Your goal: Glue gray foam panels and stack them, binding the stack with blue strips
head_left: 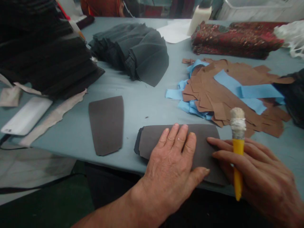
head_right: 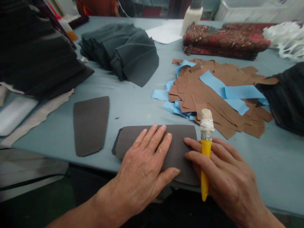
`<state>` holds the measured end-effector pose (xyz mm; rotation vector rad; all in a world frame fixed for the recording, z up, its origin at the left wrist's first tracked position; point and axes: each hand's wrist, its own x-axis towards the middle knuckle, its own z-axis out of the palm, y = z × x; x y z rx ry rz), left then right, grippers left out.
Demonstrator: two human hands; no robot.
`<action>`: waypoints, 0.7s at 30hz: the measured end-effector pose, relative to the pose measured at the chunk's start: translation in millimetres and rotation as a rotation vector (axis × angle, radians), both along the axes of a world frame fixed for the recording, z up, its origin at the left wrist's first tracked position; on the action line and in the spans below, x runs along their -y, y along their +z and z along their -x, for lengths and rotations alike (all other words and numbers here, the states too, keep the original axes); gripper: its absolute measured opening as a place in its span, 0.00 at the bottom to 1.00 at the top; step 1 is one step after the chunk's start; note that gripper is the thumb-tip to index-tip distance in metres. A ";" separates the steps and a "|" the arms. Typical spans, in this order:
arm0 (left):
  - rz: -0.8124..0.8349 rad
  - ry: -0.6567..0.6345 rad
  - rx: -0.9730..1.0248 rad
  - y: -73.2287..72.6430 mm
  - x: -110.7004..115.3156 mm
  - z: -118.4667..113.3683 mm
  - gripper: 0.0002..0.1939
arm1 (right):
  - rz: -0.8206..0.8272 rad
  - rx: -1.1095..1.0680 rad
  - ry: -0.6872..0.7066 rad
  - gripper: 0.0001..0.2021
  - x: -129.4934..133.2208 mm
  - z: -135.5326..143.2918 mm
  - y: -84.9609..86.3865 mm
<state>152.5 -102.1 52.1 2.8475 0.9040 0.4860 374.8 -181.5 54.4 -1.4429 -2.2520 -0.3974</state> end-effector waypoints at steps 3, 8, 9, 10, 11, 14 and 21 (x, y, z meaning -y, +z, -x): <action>-0.014 0.011 0.003 -1.6 -2.4 3.4 0.38 | 0.012 -0.022 0.000 0.07 3.7 0.0 -0.8; -0.025 0.014 0.007 -0.3 -3.0 3.8 0.38 | 0.100 -0.041 -0.045 0.08 9.1 -4.1 -2.3; -0.028 0.016 0.008 -0.2 -3.0 3.4 0.38 | 0.093 -0.040 -0.036 0.07 9.4 -5.3 -2.4; -0.031 0.019 0.009 -0.3 -2.9 2.9 0.38 | 0.078 -0.040 -0.017 0.06 9.6 -6.1 -2.4; -0.028 0.022 0.008 -0.5 -2.9 2.5 0.38 | 0.068 -0.048 -0.005 0.05 9.8 -6.6 -2.3; -0.011 0.023 0.005 -1.7 -3.4 1.8 0.38 | 0.115 -0.095 -0.041 0.04 11.8 -4.6 -2.1; 0.045 0.015 0.031 -3.9 -3.6 2.0 0.37 | 0.110 -0.035 -0.103 0.10 10.2 -1.3 0.9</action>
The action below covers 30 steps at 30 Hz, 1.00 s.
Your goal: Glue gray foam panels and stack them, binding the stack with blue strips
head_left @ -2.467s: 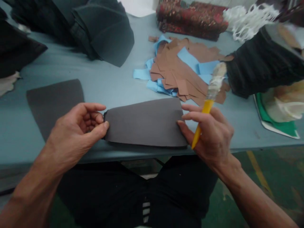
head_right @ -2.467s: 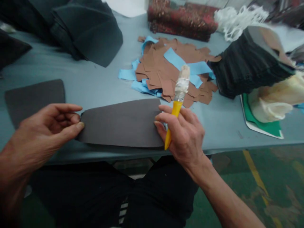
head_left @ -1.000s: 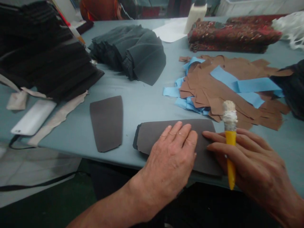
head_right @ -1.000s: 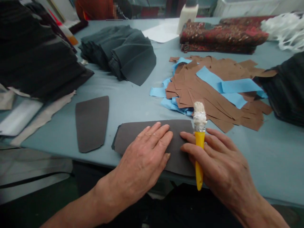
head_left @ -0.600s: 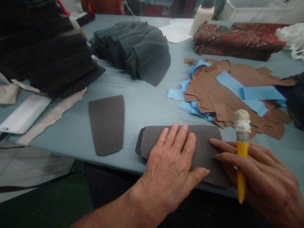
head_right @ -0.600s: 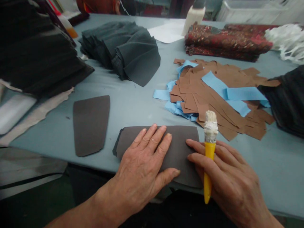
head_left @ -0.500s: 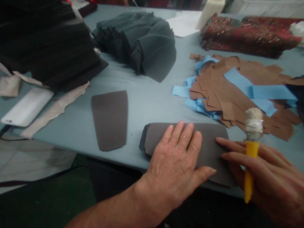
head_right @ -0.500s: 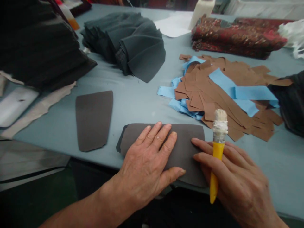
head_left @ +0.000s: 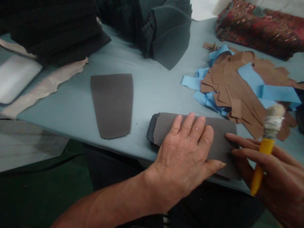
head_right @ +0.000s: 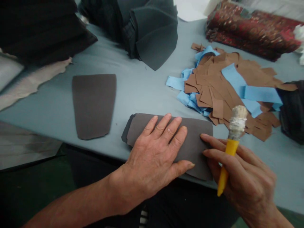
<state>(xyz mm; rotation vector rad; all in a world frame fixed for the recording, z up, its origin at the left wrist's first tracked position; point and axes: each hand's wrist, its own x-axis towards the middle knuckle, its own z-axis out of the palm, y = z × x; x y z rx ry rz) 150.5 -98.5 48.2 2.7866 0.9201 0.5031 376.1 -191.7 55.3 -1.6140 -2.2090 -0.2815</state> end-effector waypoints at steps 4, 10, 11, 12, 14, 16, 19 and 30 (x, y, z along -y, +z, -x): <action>0.006 0.039 0.039 -1.8 2.2 -0.9 0.37 | -0.057 0.087 0.084 0.10 -6.5 -2.7 4.0; -0.060 0.071 0.057 -6.0 3.6 -1.2 0.31 | -0.012 -0.146 -0.103 0.04 -7.8 31.9 4.7; -0.078 0.073 0.056 -6.9 3.2 -1.3 0.29 | 0.004 -0.201 -0.114 0.04 -9.3 40.6 3.5; -0.101 0.078 0.055 -7.9 2.8 -1.5 0.27 | 0.025 -0.253 -0.113 0.05 -11.5 48.9 1.6; -0.160 0.085 0.061 -10.3 1.5 -1.7 0.26 | 0.066 -0.354 -0.110 0.06 -17.1 63.0 -4.1; -0.220 0.085 0.069 -12.9 0.1 -1.7 0.26 | 0.081 -0.451 -0.123 0.08 -23.1 72.4 -11.1; -0.264 0.062 0.083 -16.3 -1.9 -1.1 0.27 | 0.077 -0.509 -0.137 0.10 -29.4 78.3 -18.0; -0.360 0.014 0.013 -21.3 -9.9 11.8 0.27 | 0.058 -0.344 -0.171 0.10 -32.4 75.5 -11.9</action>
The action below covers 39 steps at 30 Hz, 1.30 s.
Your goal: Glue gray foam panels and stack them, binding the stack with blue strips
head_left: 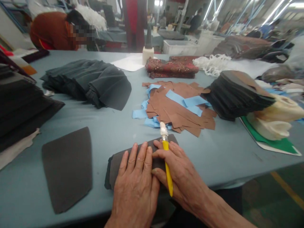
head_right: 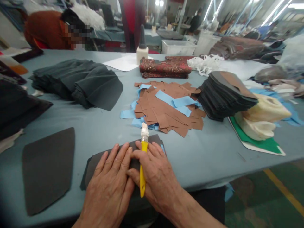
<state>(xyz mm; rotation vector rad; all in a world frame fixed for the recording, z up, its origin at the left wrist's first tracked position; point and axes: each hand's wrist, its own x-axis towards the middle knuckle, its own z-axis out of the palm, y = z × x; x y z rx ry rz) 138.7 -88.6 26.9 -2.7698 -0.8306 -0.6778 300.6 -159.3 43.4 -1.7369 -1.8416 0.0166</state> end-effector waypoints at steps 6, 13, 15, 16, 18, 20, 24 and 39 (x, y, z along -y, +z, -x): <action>-0.048 0.086 -0.062 0.2 -2.9 10.3 0.25 | -0.059 0.031 -0.075 0.13 -0.3 1.9 -11.9; -0.001 0.149 0.035 -16.4 -0.5 11.1 0.25 | -0.123 0.028 -0.060 0.13 -2.5 1.2 -28.1; 0.020 0.156 0.053 -20.7 -1.5 10.0 0.25 | -0.152 0.037 -0.065 0.14 -4.2 -1.3 -34.8; 0.022 0.159 0.058 -22.0 -1.8 9.3 0.25 | -0.163 0.041 -0.059 0.14 -5.3 -2.8 -37.5; 0.019 0.178 0.070 -22.8 -1.8 7.7 0.24 | -0.188 0.052 -0.043 0.13 -7.3 -5.6 -41.0; 0.032 0.195 0.084 -22.3 -1.3 6.0 0.25 | -0.206 0.067 -0.028 0.13 -8.9 -7.9 -41.7; 0.085 0.197 0.104 -18.3 -0.9 3.0 0.25 | -0.186 0.100 -0.001 0.12 -9.2 -11.4 -35.2; 0.191 0.166 -0.078 1.4 -2.7 3.3 0.24 | 0.091 0.122 0.001 0.19 -26.0 -1.8 -0.9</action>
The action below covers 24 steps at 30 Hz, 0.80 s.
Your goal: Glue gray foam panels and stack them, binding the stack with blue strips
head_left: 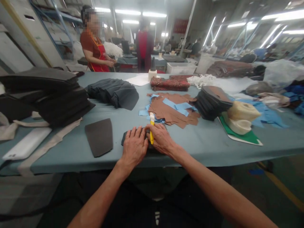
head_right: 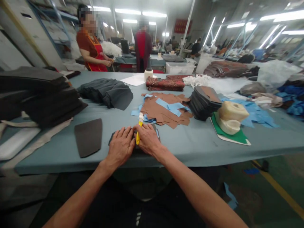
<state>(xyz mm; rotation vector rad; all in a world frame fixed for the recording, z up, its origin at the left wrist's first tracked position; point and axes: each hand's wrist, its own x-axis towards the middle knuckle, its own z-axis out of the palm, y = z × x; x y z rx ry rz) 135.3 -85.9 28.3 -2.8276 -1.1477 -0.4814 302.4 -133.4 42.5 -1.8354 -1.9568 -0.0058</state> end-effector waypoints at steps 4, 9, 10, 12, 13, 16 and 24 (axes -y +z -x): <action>-0.046 0.000 -0.002 -2.7 -2.0 2.3 0.26 | 0.006 0.020 -0.037 0.19 -3.7 9.4 -2.5; -0.161 -0.034 0.017 -9.6 -10.2 7.1 0.26 | -0.042 0.052 -0.057 0.17 -4.5 12.8 -1.6; -0.175 -0.036 0.017 -11.4 -12.8 8.2 0.26 | -0.051 0.049 -0.058 0.17 -5.3 12.9 -1.7; -0.187 -0.040 0.014 -14.0 -17.0 10.5 0.27 | -0.061 0.031 -0.063 0.17 -6.3 13.0 -1.9; -0.184 -0.041 0.009 -14.9 -18.4 11.6 0.27 | -0.061 0.018 -0.067 0.17 -6.2 12.9 -1.8; -0.154 -0.044 -0.009 -15.3 -20.5 14.1 0.28 | -0.049 -0.030 -0.077 0.17 -4.7 12.0 -1.0; -0.046 -0.064 -0.014 -6.8 -20.5 16.1 0.32 | -0.042 -0.144 -0.094 0.13 -2.8 11.5 0.8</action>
